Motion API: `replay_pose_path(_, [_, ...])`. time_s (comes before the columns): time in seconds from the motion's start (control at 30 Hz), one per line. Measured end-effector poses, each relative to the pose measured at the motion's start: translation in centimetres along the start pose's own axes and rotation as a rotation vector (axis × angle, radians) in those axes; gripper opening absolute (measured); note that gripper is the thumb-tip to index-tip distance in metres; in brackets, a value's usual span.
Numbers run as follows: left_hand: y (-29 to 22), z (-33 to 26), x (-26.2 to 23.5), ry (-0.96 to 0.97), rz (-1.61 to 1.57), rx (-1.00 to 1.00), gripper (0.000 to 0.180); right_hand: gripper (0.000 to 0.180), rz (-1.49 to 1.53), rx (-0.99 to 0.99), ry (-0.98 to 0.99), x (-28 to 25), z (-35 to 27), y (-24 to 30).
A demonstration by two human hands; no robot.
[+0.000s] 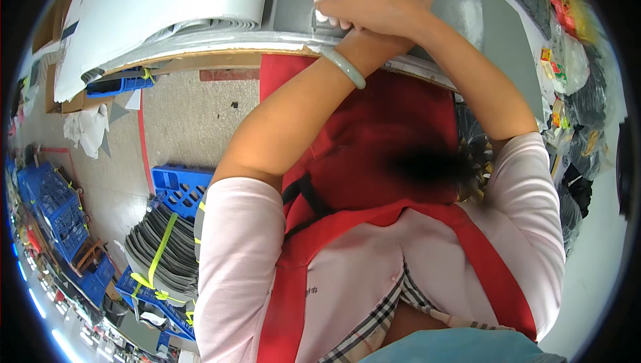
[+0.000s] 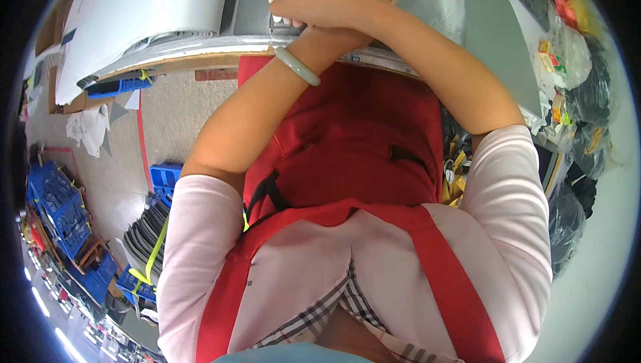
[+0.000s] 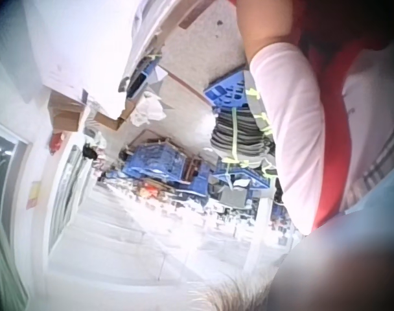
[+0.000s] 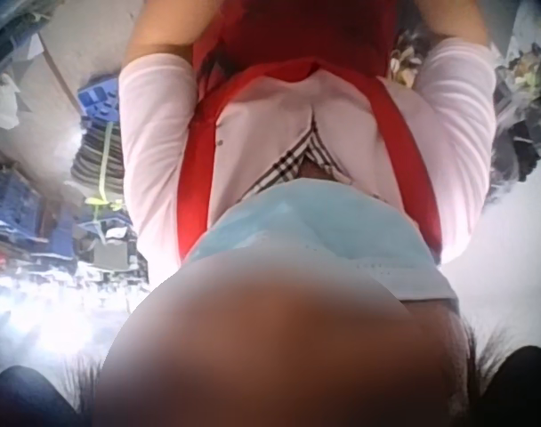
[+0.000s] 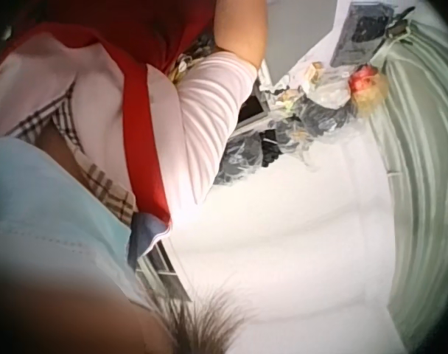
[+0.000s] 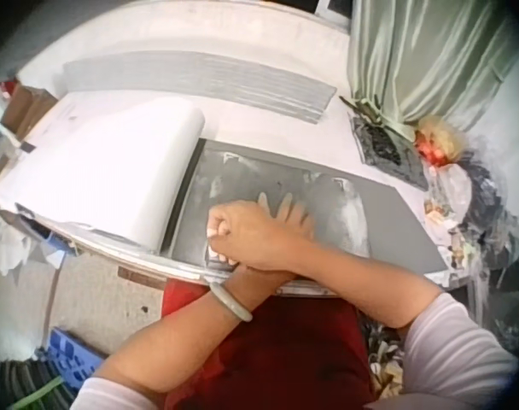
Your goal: Cleaning metal components with a cloth and organizing material sheets on a production line workbench.
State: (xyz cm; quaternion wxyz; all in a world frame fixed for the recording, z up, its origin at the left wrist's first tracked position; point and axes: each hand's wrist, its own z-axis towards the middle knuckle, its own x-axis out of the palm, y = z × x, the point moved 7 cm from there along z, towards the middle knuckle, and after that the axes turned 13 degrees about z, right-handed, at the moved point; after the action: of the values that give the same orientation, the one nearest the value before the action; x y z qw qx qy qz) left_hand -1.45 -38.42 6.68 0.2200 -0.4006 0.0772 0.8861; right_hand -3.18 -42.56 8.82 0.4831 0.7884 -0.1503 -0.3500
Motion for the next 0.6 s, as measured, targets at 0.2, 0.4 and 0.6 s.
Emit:
replay_pose_path(0.2, [-0.5, -0.3, 2.0, 0.207, 0.055, 0.030, 0.041, 0.018, -0.535, -0.165, -0.251, 1.2, -0.9, 0.7])
replay_pose_path(0.4, [-1.6, -0.9, 1.2, 0.170, 0.422, 0.038, 0.041, 0.021, -0.776, -0.482, -0.483, 1.7, -4.6, 3.4])
replay_pose_path(0.6, [-0.2, -0.2, 0.4, 0.195, 0.089, 0.026, 0.040, 0.021, -0.550, -0.581, -0.535, 0.8, -5.1, 2.8])
